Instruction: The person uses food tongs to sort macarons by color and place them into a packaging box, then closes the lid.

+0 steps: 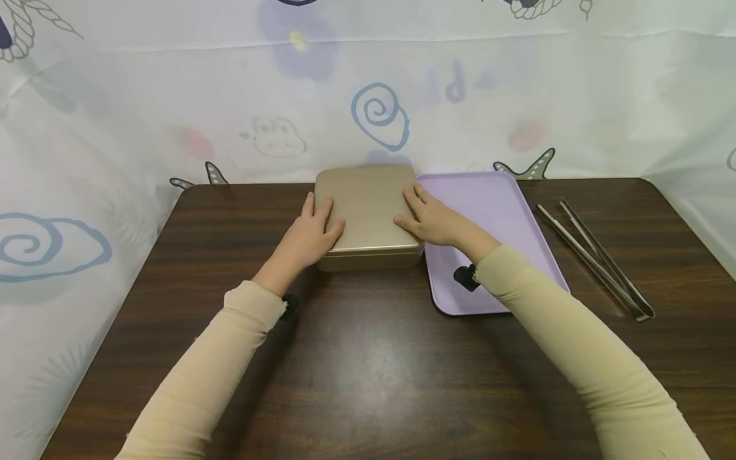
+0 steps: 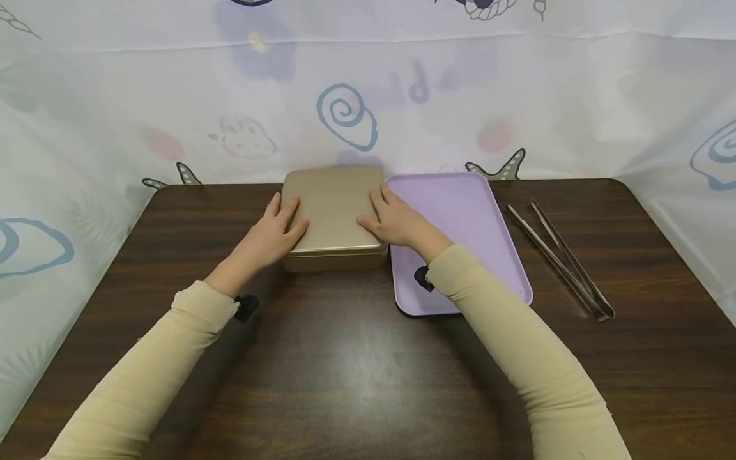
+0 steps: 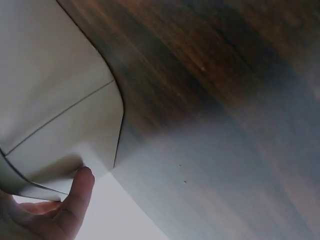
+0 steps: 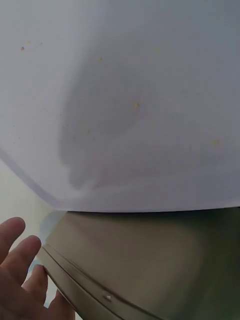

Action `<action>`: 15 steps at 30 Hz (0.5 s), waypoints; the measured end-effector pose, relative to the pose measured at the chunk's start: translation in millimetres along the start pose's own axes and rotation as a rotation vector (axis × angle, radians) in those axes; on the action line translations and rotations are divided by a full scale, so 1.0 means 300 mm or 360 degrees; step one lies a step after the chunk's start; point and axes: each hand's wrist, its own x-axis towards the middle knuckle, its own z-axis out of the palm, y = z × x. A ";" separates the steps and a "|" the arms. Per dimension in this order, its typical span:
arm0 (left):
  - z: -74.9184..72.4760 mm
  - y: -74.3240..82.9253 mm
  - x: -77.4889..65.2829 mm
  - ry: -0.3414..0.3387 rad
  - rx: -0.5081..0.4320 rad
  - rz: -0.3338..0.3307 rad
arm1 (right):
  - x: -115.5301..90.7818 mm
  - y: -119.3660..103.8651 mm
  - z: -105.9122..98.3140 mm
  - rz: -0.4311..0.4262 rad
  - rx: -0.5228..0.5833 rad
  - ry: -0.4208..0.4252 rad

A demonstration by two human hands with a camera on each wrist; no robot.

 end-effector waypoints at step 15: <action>0.001 -0.004 0.013 -0.0063 0.0136 -0.0077 | 0.006 -0.005 0.011 0.0101 -0.0122 -0.0120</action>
